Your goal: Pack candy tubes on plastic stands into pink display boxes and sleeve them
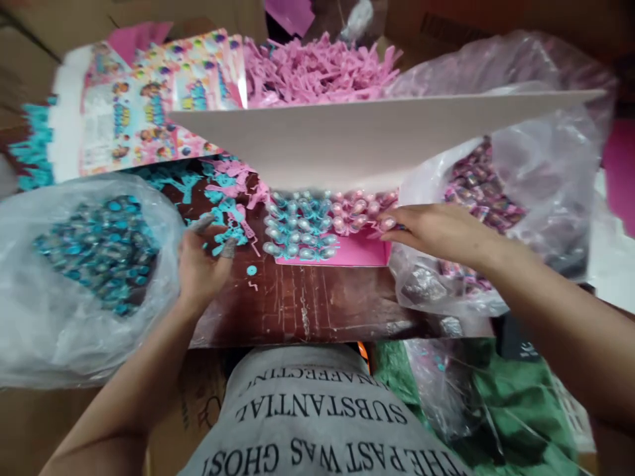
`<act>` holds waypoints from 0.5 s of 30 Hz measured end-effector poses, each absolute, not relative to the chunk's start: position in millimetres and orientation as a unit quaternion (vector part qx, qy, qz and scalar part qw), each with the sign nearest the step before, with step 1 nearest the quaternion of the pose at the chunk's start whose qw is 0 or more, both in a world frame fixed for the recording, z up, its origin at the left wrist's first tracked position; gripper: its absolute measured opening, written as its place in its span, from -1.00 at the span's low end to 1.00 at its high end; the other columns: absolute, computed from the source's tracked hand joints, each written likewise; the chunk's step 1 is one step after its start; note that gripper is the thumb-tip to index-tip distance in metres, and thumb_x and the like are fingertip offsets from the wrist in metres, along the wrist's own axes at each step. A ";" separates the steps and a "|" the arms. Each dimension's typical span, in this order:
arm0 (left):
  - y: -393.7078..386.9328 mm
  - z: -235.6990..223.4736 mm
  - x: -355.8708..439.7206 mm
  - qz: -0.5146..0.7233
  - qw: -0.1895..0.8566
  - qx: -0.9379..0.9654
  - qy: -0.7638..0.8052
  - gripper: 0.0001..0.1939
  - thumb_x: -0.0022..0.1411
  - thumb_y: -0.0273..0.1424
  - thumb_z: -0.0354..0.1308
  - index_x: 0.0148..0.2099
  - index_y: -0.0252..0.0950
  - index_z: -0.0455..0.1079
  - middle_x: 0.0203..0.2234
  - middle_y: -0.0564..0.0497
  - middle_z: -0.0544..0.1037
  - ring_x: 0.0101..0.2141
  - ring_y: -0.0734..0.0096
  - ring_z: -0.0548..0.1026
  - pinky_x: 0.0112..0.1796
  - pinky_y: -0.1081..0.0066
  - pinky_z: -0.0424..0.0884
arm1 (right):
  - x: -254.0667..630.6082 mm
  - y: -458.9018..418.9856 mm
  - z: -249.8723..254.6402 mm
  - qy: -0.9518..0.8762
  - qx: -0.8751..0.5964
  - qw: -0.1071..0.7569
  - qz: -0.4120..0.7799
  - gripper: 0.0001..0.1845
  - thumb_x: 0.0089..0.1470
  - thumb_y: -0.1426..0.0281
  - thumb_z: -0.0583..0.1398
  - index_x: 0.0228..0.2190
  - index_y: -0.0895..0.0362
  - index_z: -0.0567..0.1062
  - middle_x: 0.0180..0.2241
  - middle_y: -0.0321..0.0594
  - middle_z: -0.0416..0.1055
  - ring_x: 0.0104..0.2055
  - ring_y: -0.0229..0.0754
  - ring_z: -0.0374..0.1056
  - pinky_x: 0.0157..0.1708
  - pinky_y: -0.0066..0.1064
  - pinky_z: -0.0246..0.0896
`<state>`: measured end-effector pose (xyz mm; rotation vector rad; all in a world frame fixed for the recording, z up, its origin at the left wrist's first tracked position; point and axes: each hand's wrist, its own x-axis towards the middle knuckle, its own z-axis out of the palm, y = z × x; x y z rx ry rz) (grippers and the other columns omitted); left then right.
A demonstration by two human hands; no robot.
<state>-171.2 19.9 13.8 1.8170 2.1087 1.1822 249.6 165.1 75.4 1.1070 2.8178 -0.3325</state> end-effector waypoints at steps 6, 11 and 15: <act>80.3 11.9 -207.2 0.200 0.023 0.653 0.730 -0.61 0.36 -0.28 0.15 0.17 -0.32 0.36 0.00 -0.22 0.64 0.05 0.00 0.55 0.14 0.04 0.41 | 251.9 167.5 49.0 0.940 0.333 -0.037 -0.062 -0.46 0.42 -0.05 0.02 -0.02 0.01 0.62 -0.15 -0.02 0.66 -0.17 0.13 0.58 -0.39 -0.15 0.33; 130.1 12.5 -195.2 0.121 0.036 0.690 0.713 -0.63 0.31 -0.26 0.18 0.10 -0.32 0.42 -0.03 -0.24 0.63 0.08 -0.09 0.48 0.18 0.04 0.33 | 241.7 152.7 53.1 0.910 0.408 -0.047 -0.061 -0.58 0.38 0.04 0.15 -0.02 0.05 0.60 -0.15 -0.05 0.65 -0.17 0.05 0.53 -0.35 -0.24 0.27; 157.5 7.6 -179.3 0.039 0.027 0.698 0.715 -0.66 0.27 -0.33 0.15 0.04 -0.39 0.42 -0.06 -0.28 0.61 0.05 -0.15 0.46 0.10 0.05 0.40 | 236.2 140.8 63.8 0.884 0.458 -0.091 -0.028 -0.56 0.42 0.05 0.13 0.02 0.08 0.60 0.02 -0.04 0.59 -0.02 0.03 0.48 -0.25 -0.26 0.27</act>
